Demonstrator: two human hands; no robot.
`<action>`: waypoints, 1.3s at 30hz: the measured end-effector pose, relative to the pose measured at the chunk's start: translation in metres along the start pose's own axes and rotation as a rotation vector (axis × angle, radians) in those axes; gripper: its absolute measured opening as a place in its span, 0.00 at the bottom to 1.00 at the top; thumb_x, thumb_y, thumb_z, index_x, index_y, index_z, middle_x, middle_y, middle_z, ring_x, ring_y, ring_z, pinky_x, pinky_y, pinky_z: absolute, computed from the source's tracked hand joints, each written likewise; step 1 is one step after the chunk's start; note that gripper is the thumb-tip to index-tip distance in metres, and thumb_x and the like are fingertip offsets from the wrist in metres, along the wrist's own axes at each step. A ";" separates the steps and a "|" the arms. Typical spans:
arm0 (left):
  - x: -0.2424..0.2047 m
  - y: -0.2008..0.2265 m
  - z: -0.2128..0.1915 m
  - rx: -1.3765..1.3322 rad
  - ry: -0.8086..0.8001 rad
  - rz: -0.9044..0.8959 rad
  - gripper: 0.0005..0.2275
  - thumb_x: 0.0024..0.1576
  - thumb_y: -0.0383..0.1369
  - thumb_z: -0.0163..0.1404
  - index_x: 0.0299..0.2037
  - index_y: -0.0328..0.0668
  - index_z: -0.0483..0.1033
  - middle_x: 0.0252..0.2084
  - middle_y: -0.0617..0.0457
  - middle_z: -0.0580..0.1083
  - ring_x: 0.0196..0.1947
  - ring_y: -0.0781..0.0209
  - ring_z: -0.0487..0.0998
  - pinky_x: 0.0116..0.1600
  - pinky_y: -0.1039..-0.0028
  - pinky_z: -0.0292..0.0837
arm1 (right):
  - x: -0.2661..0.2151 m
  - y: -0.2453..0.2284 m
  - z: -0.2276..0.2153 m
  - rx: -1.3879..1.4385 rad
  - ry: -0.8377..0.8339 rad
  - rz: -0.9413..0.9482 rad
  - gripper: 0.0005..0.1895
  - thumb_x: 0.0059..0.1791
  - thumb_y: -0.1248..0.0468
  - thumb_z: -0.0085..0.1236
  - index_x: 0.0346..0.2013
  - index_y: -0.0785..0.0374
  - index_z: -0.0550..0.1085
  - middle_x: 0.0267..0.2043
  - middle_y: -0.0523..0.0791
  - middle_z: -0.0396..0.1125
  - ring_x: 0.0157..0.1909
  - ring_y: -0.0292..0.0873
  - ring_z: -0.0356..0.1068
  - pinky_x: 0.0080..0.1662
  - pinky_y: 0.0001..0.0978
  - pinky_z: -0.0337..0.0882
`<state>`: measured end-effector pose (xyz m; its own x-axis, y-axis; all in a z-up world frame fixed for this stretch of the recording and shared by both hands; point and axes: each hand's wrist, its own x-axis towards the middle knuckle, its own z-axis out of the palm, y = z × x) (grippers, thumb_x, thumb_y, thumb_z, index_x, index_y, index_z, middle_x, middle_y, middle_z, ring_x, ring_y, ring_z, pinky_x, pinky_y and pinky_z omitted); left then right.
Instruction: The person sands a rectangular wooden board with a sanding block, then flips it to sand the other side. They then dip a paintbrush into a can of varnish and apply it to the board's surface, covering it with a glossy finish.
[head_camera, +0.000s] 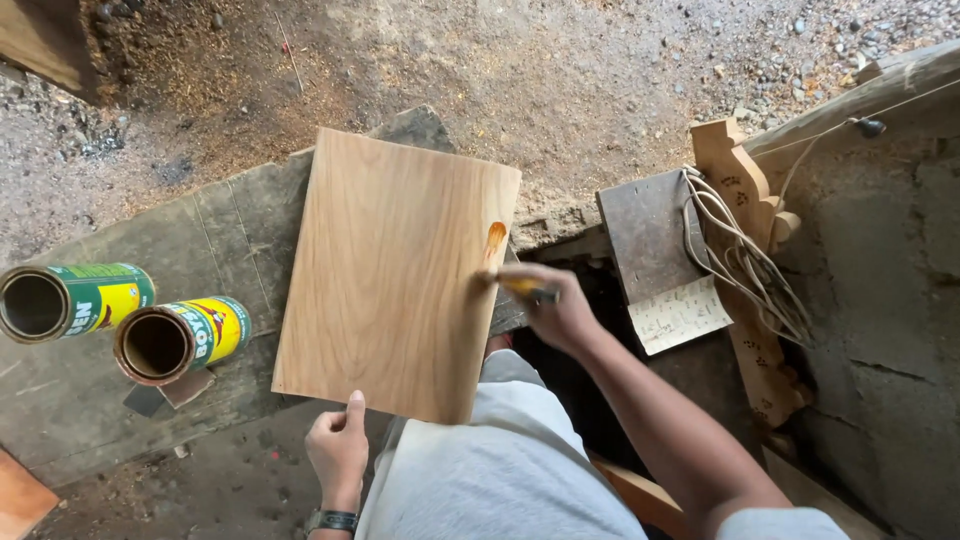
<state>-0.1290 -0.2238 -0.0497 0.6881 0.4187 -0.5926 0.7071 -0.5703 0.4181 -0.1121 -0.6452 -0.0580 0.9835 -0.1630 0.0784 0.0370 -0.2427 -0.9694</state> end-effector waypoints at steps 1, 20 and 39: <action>-0.004 0.005 -0.001 -0.004 0.012 -0.015 0.25 0.70 0.55 0.64 0.38 0.36 0.83 0.38 0.47 0.83 0.39 0.51 0.83 0.53 0.57 0.81 | 0.011 0.017 -0.007 -0.065 0.045 0.119 0.16 0.61 0.73 0.68 0.60 0.55 0.91 0.64 0.50 0.87 0.63 0.46 0.89 0.64 0.37 0.90; 0.024 -0.051 0.049 0.096 -0.258 -0.032 0.31 0.71 0.61 0.59 0.31 0.46 0.60 0.32 0.55 0.66 0.34 0.56 0.69 0.44 0.59 0.67 | 0.030 0.044 -0.012 -0.052 -0.001 0.222 0.14 0.60 0.70 0.74 0.59 0.53 0.92 0.65 0.47 0.88 0.64 0.39 0.88 0.66 0.35 0.88; -0.020 0.038 0.042 0.461 -0.537 0.267 0.36 0.70 0.60 0.64 0.23 0.49 0.54 0.26 0.57 0.54 0.30 0.59 0.58 0.39 0.56 0.57 | 0.057 0.015 -0.056 -0.137 -0.177 0.080 0.26 0.56 0.77 0.56 0.56 0.49 0.93 0.56 0.44 0.90 0.52 0.42 0.91 0.51 0.35 0.90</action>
<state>-0.1225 -0.2840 -0.0509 0.5687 -0.1098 -0.8152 0.3069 -0.8911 0.3342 -0.0657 -0.7114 -0.0553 0.9985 -0.0197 -0.0511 -0.0548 -0.3651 -0.9293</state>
